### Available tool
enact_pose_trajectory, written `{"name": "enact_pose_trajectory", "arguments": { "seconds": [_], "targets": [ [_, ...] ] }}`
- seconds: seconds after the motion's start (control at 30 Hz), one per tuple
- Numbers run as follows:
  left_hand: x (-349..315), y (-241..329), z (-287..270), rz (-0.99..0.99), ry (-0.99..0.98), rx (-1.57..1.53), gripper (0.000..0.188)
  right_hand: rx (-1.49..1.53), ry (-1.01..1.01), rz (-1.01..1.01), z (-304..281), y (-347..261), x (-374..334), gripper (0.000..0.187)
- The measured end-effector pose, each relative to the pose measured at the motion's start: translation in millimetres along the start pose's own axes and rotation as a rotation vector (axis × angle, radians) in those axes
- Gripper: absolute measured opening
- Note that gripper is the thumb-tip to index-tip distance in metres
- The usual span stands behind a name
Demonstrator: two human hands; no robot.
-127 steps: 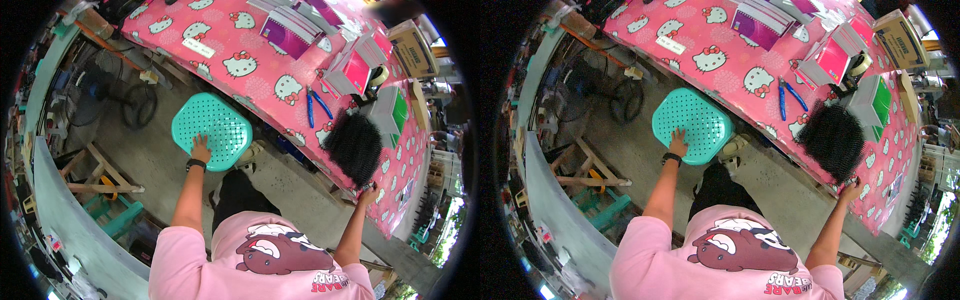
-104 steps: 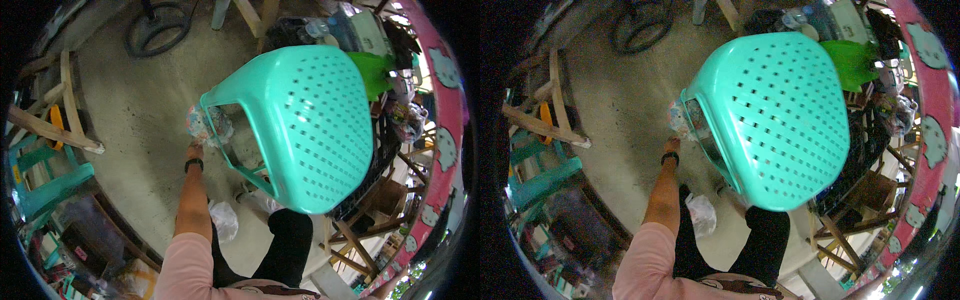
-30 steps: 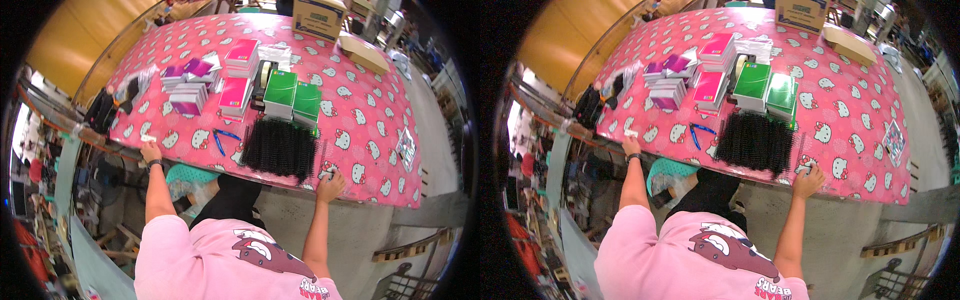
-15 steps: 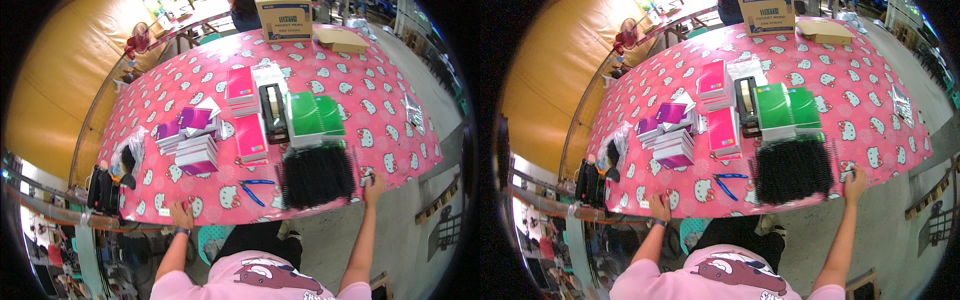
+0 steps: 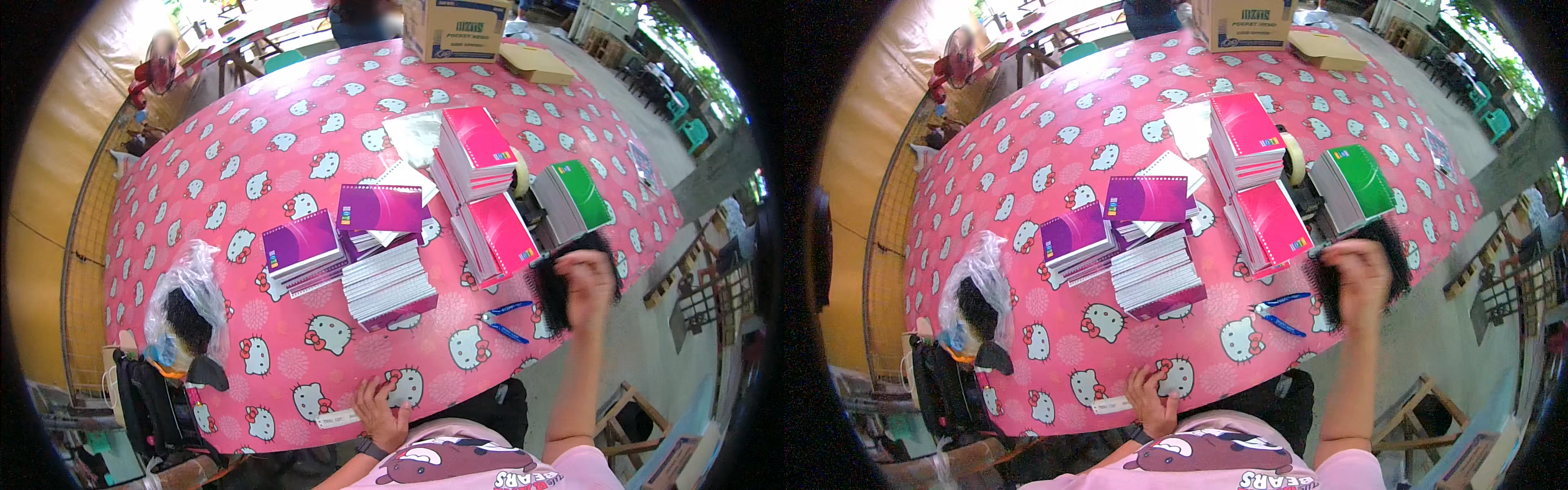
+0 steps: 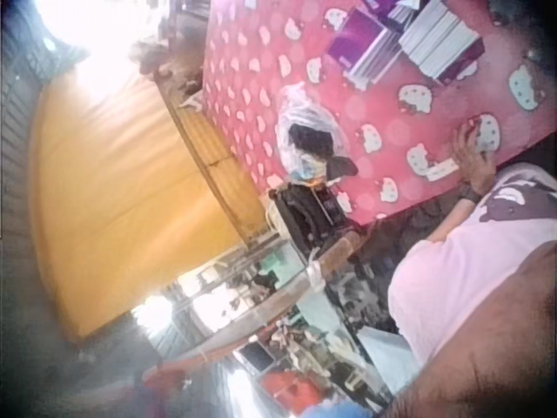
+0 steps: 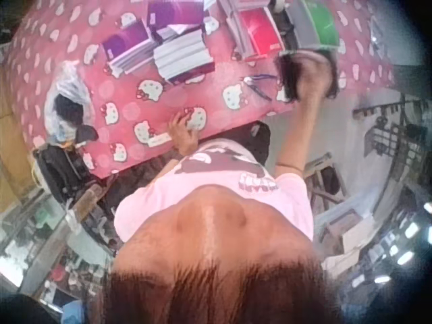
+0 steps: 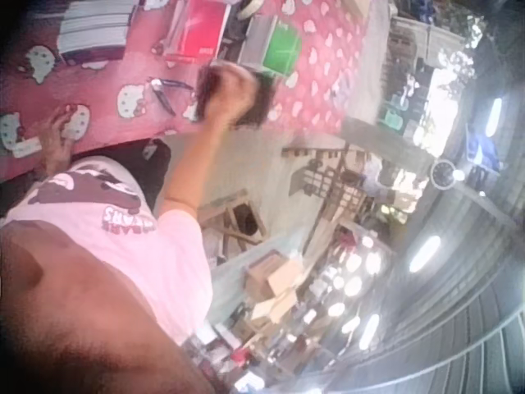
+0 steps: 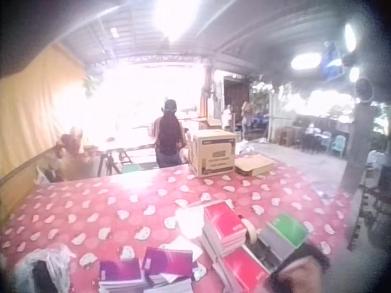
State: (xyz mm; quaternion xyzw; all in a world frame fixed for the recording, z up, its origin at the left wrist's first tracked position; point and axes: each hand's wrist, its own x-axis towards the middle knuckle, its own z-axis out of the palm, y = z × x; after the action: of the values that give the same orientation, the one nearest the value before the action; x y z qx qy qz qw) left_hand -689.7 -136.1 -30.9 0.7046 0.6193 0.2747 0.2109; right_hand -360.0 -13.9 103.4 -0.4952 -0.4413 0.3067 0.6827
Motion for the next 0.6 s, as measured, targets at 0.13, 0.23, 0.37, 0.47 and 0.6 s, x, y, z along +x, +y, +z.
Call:
{"name": "enact_pose_trajectory", "arguments": {
  "seconds": [0.13, 0.23, 0.37, 0.47, 0.6],
  "targets": [
    [25.8, -24.1, -21.6, -0.100, -0.030, -0.369, 0.041, -0.644, -0.478, -0.176, 62.5, 47.6, -53.5, 0.012],
    [52.8, -44.9, -71.2, -0.074, 0.019, -0.415, 0.040, -0.898, -0.445, -0.309, 65.0, 79.5, -88.5, 0.017],
    [38.0, -100.8, -100.4, -0.041, 0.150, 0.128, 0.046, -1.127, -0.247, -0.300, 86.0, 87.8, -118.5, 0.022],
    [12.4, -115.6, -87.0, -0.061, -0.017, 0.344, 0.050, -1.297, -0.213, -0.349, 88.5, 104.7, -129.2, 0.027],
    [11.2, -114.8, -74.6, 0.060, -0.027, 0.442, 0.057, -1.288, -0.164, -0.318, 78.1, 114.7, -133.0, 0.031]
  ]
}}
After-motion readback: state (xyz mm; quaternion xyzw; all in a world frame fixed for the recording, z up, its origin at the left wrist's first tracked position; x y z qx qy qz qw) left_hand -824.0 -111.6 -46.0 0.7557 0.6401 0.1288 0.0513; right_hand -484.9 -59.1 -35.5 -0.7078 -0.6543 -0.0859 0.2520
